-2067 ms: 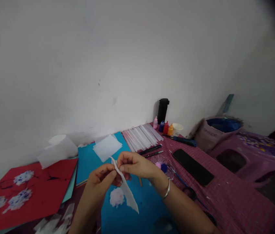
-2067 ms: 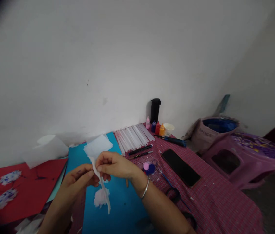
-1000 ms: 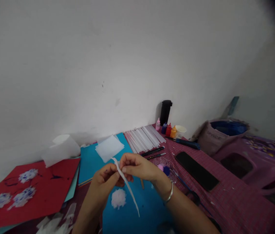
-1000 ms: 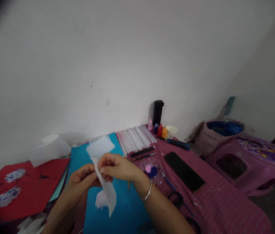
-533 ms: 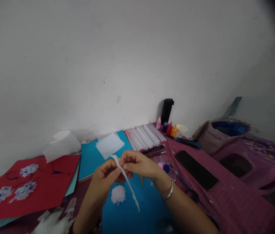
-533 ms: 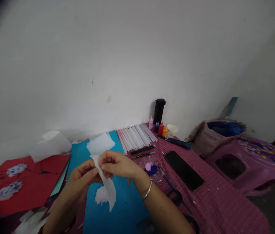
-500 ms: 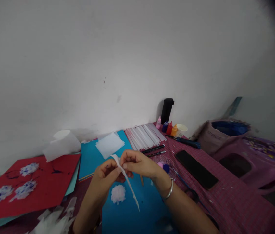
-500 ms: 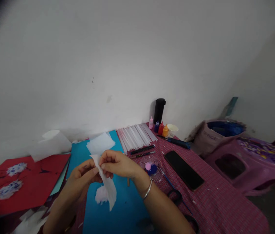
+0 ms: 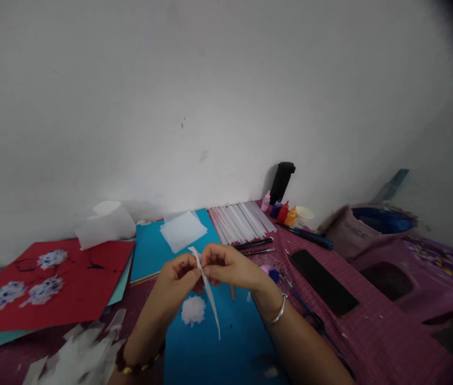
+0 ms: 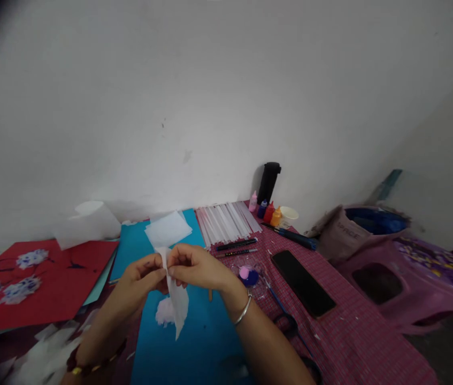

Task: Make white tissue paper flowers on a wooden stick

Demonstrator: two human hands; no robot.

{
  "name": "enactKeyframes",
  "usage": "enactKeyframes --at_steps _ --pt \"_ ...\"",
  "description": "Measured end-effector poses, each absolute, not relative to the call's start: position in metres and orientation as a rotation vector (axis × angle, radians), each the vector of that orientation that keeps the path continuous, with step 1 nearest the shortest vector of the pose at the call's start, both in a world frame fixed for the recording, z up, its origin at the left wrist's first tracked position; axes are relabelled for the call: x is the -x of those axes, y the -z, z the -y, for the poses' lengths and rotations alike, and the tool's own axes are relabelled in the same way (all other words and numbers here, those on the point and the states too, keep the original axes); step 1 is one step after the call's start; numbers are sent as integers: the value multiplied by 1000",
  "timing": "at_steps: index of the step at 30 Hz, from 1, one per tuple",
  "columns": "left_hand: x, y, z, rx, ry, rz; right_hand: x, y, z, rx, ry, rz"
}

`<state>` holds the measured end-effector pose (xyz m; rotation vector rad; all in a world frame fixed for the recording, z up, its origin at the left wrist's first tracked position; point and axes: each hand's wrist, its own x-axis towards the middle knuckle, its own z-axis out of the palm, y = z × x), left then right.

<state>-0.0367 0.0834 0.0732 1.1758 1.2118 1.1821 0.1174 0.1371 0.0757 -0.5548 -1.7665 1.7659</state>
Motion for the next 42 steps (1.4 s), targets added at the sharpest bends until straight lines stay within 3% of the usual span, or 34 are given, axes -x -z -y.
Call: enactKeyframes --at_steps 17,26,42 --pt "34 -79 -82 -1334 -1146 -1340 -117 -73 -137 655 -1695 1838" --pt "36 -82 -81 -1232 -1151 -1285 -117 -65 -144 482 -1861 1727" --pt "46 -74 -88 -1102 -1117 -1190 -119 -65 -149 628 -1850 1679"
